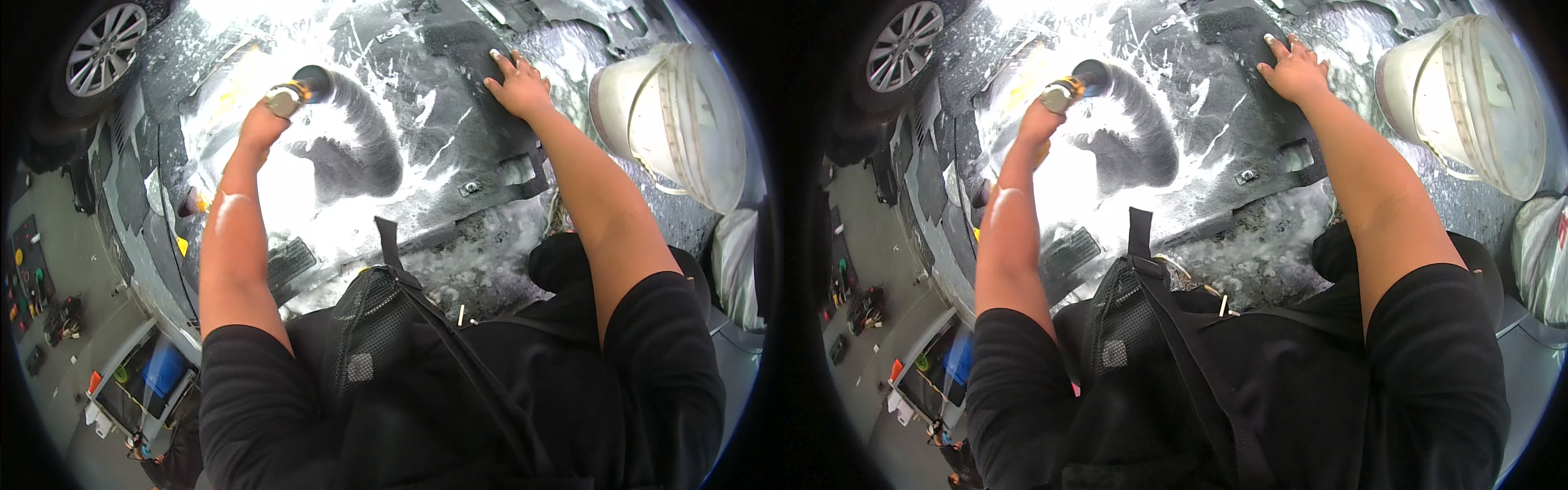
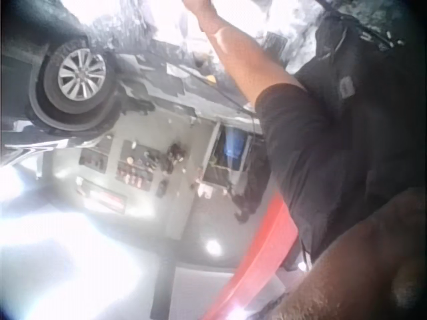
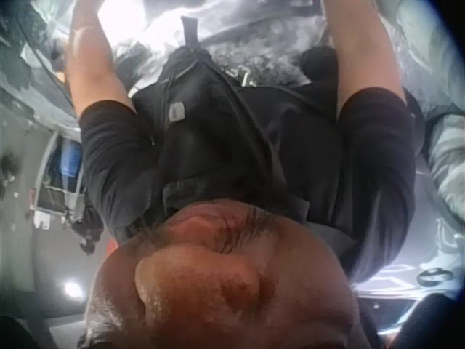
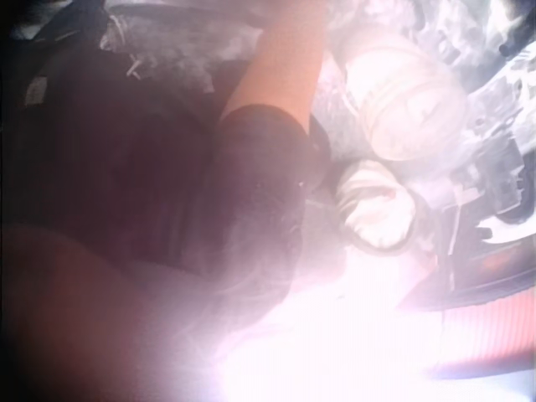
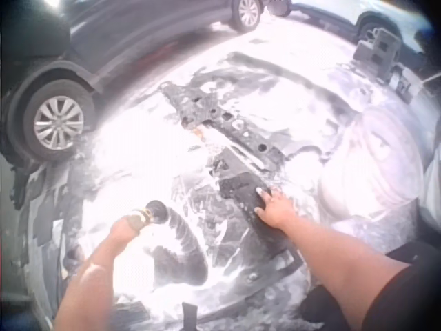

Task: The person uses a yellow power polisher to apply a white compound to the hood of a silver car. They move the tool in circular motions across the surface, occasionally pausing to reposition or add more compound from a nearby bucket.

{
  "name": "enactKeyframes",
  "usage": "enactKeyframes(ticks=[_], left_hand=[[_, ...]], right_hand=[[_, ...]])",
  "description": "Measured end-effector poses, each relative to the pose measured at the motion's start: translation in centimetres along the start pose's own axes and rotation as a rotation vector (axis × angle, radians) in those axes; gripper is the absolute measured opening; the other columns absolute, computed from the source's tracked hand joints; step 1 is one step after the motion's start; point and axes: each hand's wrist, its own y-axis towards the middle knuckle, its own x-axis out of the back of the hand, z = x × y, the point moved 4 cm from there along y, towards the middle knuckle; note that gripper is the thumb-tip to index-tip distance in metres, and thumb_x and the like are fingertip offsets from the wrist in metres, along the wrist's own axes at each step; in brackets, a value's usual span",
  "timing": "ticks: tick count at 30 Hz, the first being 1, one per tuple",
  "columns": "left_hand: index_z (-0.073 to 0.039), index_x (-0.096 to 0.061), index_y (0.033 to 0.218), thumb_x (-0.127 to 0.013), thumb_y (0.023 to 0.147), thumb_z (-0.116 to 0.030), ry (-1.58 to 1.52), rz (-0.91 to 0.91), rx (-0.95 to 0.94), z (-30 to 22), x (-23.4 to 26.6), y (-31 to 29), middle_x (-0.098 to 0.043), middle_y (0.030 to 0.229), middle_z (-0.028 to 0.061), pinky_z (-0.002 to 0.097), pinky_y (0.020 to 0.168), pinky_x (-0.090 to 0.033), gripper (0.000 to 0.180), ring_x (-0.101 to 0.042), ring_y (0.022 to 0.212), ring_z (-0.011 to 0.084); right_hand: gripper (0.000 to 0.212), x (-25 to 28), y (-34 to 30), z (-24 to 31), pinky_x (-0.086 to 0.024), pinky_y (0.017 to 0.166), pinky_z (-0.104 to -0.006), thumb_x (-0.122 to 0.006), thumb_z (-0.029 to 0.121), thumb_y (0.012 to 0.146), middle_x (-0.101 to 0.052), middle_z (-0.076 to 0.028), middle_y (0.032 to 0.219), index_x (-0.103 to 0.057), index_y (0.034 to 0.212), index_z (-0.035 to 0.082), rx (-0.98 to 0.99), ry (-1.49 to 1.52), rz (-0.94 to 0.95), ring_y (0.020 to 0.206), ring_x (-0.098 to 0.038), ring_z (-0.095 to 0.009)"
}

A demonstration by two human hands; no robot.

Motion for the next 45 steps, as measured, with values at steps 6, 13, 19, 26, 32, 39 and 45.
enactKeyframes(ticks=[6, 13, 19, 26, 32, 39, 45], left_hand=[[-0.007, -0.063, 0.139, -0.067, 0.08, -0.004, -0.029, 0.059, 0.047, 2.7, 0.3, -4.3, -0.076, 0.114, 0.0184, 0.0359, 0.091, -0.054, 0.059, -0.073, 0.103, 0.029], [-0.024, -0.055, 0.146, -0.074, 0.088, -0.024, -0.106, 0.299, 0.07, 2.6, -9.6, -17.4, -0.073, 0.12, 0.0181, 0.0438, 0.096, -0.056, 0.061, -0.07, 0.113, 0.0401], [-0.005, -0.066, 0.13, -0.077, 0.075, -0.012, -0.239, 0.108, 0.493, 9.8, -12.1, -24.2, -0.073, 0.119, 0.0222, 0.0424, 0.096, -0.055, 0.057, -0.071, 0.111, 0.0366], [0.0, -0.068, 0.123, -0.076, 0.077, -0.012, -0.193, 0.178, 0.44, 16.7, -10.2, -30.6, -0.075, 0.103, 0.0132, 0.0374, 0.079, -0.057, 0.048, -0.073, 0.09, 0.0239], [-0.003, -0.055, 0.145, -0.078, 0.073, -0.009, -0.418, 0.111, 0.393, 8.1, -15.6, -31.4, -0.072, 0.128, 0.0197, 0.0387, 0.102, -0.054, 0.075, -0.07, 0.119, 0.032], [-0.01, -0.056, 0.145, -0.08, 0.075, -0.011, -0.524, 0.143, 0.368, -5.0, -16.7, -27.0, -0.072, 0.127, 0.0182, 0.0384, 0.101, -0.054, 0.074, -0.07, 0.119, 0.0312], [-0.006, -0.062, 0.135, -0.08, 0.073, -0.014, -0.602, 0.175, 0.417, -5.3, -19.9, -25.2, -0.073, 0.121, 0.0195, 0.0398, 0.099, -0.055, 0.064, -0.071, 0.115, 0.0344]], right_hand=[[0.072, -1.8, -0.2, 1.0, -0.027, 0.123, -0.0626, -0.057, 0.06, 0.099, -0.025, -0.011, 0.172, -0.034, 0.163, 0.039, 0.015, 0.14, -0.012, 0.155, -0.031, -0.039], [0.073, -2.8, -9.3, 0.2, -0.021, 0.126, -0.0601, -0.063, 0.063, 0.094, -0.025, -0.013, 0.173, -0.043, 0.159, 0.037, 0.054, 0.1, -0.049, 0.158, -0.021, -0.041], [0.071, -2.8, -17.7, 1.8, -0.017, 0.126, -0.0627, -0.064, 0.059, 0.095, -0.023, -0.011, 0.173, -0.042, 0.159, 0.037, 0.057, -0.053, 0.221, 0.159, -0.022, -0.037], [0.071, -1.1, -23.9, 2.1, -0.019, 0.126, -0.0651, -0.066, 0.054, 0.096, -0.023, -0.011, 0.173, -0.041, 0.16, 0.035, 0.139, -0.145, 0.367, 0.158, -0.024, -0.038], [0.074, 1.2, -30.0, 3.3, -0.024, 0.124, -0.0632, -0.067, 0.053, 0.094, -0.031, -0.016, 0.169, -0.042, 0.16, 0.029, 0.2, 0.032, 0.403, 0.154, -0.031, -0.04], [0.071, 7.1, -39.0, 4.3, -0.037, 0.119, -0.0496, -0.072, 0.041, 0.095, -0.045, -0.03, 0.155, -0.047, 0.156, 0.012, 0.182, 0.455, 0.483, 0.145, -0.044, -0.046], [0.069, 12.0, -42.1, 5.9, -0.038, 0.118, -0.0491, -0.074, 0.028, 0.095, -0.046, -0.03, 0.154, -0.046, 0.156, 0.012, 0.123, 0.659, 0.609, 0.144, -0.044, -0.045]])
